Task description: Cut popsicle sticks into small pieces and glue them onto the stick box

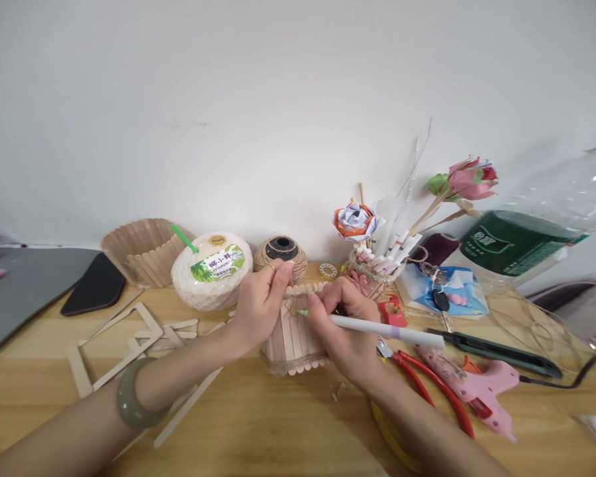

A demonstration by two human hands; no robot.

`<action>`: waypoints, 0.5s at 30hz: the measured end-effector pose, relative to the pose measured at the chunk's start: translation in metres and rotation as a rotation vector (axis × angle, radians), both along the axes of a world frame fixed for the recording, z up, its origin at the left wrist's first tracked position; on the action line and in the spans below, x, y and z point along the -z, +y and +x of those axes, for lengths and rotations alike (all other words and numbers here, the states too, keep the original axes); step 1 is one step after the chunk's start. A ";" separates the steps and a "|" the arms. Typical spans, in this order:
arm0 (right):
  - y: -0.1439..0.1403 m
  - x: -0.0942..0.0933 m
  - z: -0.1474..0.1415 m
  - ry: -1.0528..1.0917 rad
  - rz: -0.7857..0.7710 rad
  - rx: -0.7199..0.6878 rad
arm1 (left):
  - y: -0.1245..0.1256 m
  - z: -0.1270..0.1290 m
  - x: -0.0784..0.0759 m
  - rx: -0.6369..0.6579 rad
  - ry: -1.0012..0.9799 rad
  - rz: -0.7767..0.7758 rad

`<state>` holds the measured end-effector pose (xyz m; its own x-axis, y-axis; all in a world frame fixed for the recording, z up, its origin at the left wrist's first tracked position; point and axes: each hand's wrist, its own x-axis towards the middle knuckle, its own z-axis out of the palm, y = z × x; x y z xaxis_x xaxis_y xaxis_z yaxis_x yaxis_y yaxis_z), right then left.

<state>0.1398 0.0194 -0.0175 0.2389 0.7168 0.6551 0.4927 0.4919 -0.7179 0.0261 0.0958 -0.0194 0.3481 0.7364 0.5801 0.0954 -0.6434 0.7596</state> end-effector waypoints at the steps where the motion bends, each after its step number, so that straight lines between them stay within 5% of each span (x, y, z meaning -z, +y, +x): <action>1: 0.000 0.000 0.000 0.001 0.002 0.004 | 0.000 0.000 0.000 0.000 0.002 -0.002; 15: -0.001 -0.004 -0.002 -0.034 -0.001 -0.017 | 0.001 -0.001 0.000 -0.001 -0.001 0.007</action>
<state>0.1376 0.0184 -0.0136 0.2046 0.7213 0.6617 0.5081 0.4995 -0.7017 0.0251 0.0966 -0.0189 0.3467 0.7327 0.5856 0.0952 -0.6486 0.7552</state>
